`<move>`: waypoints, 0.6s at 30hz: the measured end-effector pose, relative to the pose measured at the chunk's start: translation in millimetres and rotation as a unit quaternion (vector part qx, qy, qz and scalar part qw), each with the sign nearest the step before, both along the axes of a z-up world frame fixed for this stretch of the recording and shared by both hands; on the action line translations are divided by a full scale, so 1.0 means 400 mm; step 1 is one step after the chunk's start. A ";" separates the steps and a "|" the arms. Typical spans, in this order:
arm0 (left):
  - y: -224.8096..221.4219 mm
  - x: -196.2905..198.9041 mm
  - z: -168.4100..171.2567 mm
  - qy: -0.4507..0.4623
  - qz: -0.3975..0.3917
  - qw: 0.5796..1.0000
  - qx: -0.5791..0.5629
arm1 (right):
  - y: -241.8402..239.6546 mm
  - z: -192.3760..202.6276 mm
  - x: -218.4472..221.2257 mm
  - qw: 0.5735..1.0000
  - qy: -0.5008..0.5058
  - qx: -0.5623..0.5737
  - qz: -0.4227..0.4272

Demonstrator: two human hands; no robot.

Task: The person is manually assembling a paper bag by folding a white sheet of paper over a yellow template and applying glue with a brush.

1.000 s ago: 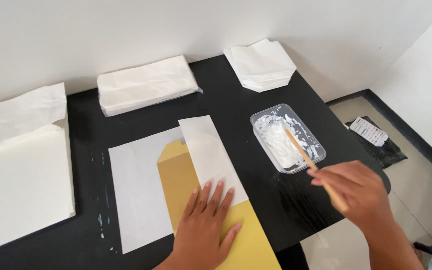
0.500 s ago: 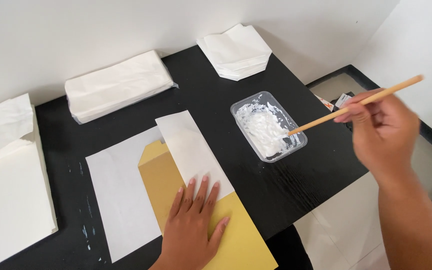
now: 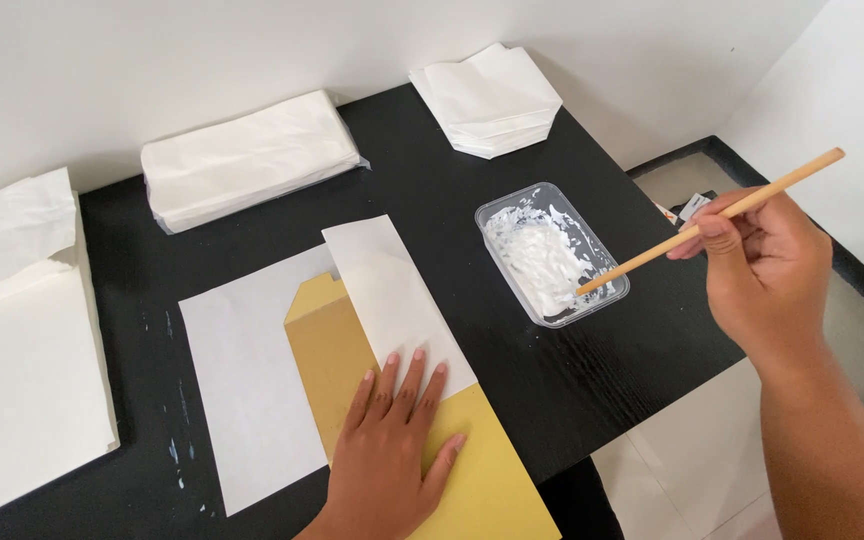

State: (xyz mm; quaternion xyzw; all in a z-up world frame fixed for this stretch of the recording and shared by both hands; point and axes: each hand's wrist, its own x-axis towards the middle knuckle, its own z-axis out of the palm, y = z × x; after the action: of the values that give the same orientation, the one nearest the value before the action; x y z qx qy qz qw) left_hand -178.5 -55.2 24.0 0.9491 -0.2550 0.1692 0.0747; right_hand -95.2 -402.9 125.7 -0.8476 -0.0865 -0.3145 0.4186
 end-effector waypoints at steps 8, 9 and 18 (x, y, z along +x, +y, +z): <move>0.002 0.001 -0.007 0.019 0.005 1.000 0.007 | 0.004 -0.012 0.007 1.000 -0.001 0.027 -0.003; 0.001 0.002 -0.004 0.018 0.006 1.000 0.007 | -0.016 -0.019 0.009 1.000 -0.001 0.027 -0.003; 0.003 -0.002 0.001 0.000 -0.001 1.000 -0.003 | -0.041 -0.052 0.002 0.996 -0.086 -0.006 0.025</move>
State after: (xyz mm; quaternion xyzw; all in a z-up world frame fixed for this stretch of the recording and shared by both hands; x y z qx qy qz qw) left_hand -179.4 -54.0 24.4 0.9484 -0.2558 0.1701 0.0782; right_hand -94.5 -419.3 105.1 -0.8173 -0.1453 -0.3747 0.4128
